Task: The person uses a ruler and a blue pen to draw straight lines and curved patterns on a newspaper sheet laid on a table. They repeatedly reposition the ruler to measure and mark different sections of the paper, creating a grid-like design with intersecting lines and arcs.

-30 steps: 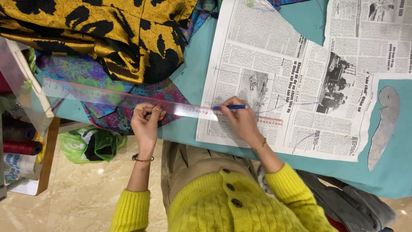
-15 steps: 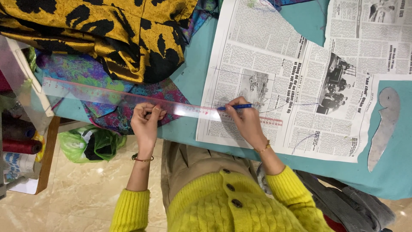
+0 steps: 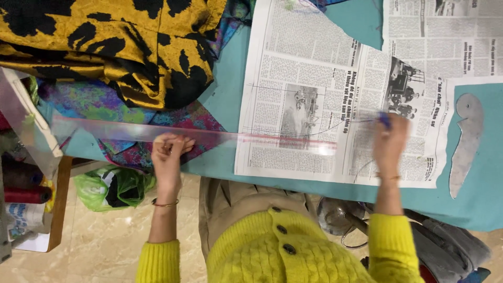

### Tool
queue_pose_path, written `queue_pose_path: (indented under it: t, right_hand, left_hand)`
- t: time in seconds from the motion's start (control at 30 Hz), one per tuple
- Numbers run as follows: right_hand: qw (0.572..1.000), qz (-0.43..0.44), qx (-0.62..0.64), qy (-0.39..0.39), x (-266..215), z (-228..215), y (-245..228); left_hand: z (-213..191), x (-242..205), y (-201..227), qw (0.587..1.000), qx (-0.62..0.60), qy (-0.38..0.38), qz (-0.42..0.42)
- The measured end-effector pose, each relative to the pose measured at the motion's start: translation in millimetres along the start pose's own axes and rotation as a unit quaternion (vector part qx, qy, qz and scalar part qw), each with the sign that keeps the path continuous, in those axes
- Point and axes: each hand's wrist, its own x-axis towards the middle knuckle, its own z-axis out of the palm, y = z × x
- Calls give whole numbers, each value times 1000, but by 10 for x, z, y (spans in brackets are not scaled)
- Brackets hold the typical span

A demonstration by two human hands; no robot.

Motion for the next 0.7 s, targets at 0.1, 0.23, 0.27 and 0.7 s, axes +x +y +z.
queue_pose_path:
  t: [0.1, 0.23, 0.27, 0.7]
  right_hand:
    - [950, -146, -227, 157, 266, -238, 1780]
    - [961, 253, -75, 80, 73, -680, 2160]
    - [960, 239, -129, 64, 78, -691, 2479]
    - [988, 67, -126, 53, 665, -1188, 4043]
  left_hand:
    - [-198, -33, 55, 994, -81, -72, 12]
    - [-439, -77, 11, 988, -148, -33, 15]
    - [-484, -84, 8, 986, -164, -5, 33]
    - [-488, 159, 1068, 940, -95, 163, 283]
